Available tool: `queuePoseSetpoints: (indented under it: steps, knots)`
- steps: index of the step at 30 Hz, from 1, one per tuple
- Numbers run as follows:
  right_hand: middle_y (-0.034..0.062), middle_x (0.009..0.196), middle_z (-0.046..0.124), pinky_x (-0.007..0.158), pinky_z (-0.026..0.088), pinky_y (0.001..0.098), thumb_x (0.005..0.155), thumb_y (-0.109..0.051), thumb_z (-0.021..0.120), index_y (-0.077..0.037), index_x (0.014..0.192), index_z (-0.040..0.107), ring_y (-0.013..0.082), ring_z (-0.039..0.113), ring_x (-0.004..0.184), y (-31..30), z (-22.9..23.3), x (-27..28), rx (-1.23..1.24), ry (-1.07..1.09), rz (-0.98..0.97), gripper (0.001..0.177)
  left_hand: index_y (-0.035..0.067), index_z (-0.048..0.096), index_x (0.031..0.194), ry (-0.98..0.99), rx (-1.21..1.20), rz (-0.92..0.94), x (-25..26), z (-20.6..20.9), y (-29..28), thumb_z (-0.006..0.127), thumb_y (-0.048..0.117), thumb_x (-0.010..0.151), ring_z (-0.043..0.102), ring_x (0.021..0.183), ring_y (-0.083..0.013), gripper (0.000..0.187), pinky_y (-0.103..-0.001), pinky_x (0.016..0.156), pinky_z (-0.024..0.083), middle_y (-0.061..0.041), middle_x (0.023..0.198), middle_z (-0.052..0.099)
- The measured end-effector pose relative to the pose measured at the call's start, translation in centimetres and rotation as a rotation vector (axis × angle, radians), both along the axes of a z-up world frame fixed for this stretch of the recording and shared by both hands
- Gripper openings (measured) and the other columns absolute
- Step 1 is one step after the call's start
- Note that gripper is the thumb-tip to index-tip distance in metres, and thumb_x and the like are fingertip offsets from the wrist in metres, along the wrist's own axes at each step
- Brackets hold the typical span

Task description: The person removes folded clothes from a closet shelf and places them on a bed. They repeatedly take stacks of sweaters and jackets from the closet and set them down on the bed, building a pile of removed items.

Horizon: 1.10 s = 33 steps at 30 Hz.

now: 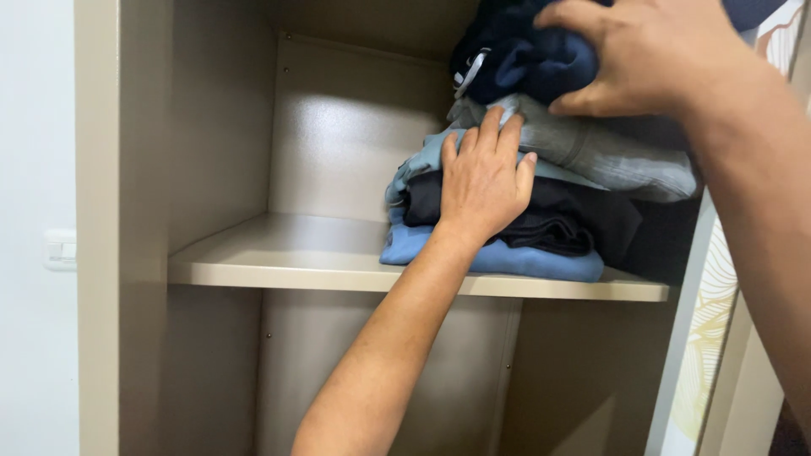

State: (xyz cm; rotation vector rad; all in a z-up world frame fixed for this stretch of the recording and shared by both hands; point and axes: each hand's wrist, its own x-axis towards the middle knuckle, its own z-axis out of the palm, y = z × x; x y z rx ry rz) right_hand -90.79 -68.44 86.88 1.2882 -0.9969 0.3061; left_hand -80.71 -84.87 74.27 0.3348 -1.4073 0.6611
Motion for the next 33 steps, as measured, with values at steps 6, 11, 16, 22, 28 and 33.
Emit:
queuePoseSetpoints:
  steps: [6, 11, 16, 22, 28, 33]
  knots:
    - [0.0205, 0.127, 0.062, 0.08, 0.055, 0.0499, 0.059, -0.065, 0.087, -0.032, 0.141, 0.063, 0.0384, 0.06, 0.119, -1.0, -0.6, 0.5, -0.026, -0.096, -0.083, 0.091, 0.006, 0.059, 0.134, 0.001, -0.011, 0.004, 0.0, 0.0, 0.1, 0.068, 0.035, 0.088, 0.062, 0.109, -0.0318, 0.055, -0.054, 0.105, 0.039, -0.016, 0.141, 0.056]
    - [0.0189, 0.134, 0.058, 0.072, 0.053, 0.0486, 0.051, -0.063, 0.084, -0.032, 0.139, 0.064, 0.0378, 0.058, 0.119, -3.6, -2.2, 0.9, -0.21, 0.025, -0.075, 0.096, 0.006, 0.059, 0.135, 0.009, -0.008, 0.004, -0.1, 0.2, 0.2, 0.068, 0.035, 0.087, 0.061, 0.109, -0.033, 0.056, -0.054, 0.105, 0.039, -0.017, 0.139, 0.056]
    - [0.0186, 0.137, 0.061, 0.077, 0.047, 0.0424, 0.087, -0.035, 0.068, -0.024, 0.126, 0.071, 0.0311, 0.059, 0.111, -6.7, -4.1, 2.0, -0.562, 0.216, -0.177, 0.04, 0.006, 0.059, 0.136, -0.012, 0.036, -0.004, 0.3, 0.3, 0.6, 0.067, 0.033, 0.085, 0.062, 0.109, -0.0323, 0.058, -0.053, 0.103, 0.04, -0.018, 0.141, 0.057]
    - [0.0094, 0.093, 0.06, 0.077, 0.04, 0.0384, 0.087, -0.017, 0.064, -0.009, 0.09, 0.064, 0.0242, 0.055, 0.091, -7.8, -2.6, -2.6, -0.557, 0.237, -0.101, 0.009, 0.007, 0.059, 0.136, -0.011, 0.047, 0.08, -0.2, 0.3, 0.2, 0.063, 0.036, 0.089, 0.062, 0.108, -0.0302, 0.056, -0.055, 0.104, 0.038, -0.015, 0.14, 0.058]
    - [0.0088, 0.083, 0.056, 0.072, 0.038, 0.0357, 0.083, -0.012, 0.066, -0.01, 0.08, 0.058, 0.0241, 0.053, 0.083, -3.6, -3.6, -2.8, -0.497, 0.19, -0.038, 0.009, 0.007, 0.061, 0.133, -0.006, 0.06, 0.11, -0.2, 0.3, 0.3, 0.062, 0.038, 0.091, 0.062, 0.111, -0.0292, 0.053, -0.057, 0.105, 0.038, -0.013, 0.14, 0.058]
    - [0.0075, 0.089, 0.055, 0.076, 0.039, 0.0368, 0.088, -0.014, 0.073, -0.011, 0.085, 0.057, 0.0249, 0.053, 0.087, 0.0, -5.8, -2.9, -0.515, 0.23, 0.083, 0.017, 0.007, 0.064, 0.129, -0.01, 0.064, 0.097, 0.1, 0.4, 0.7, 0.065, 0.038, 0.089, 0.062, 0.11, -0.0309, 0.051, -0.057, 0.104, 0.038, -0.013, 0.138, 0.06]
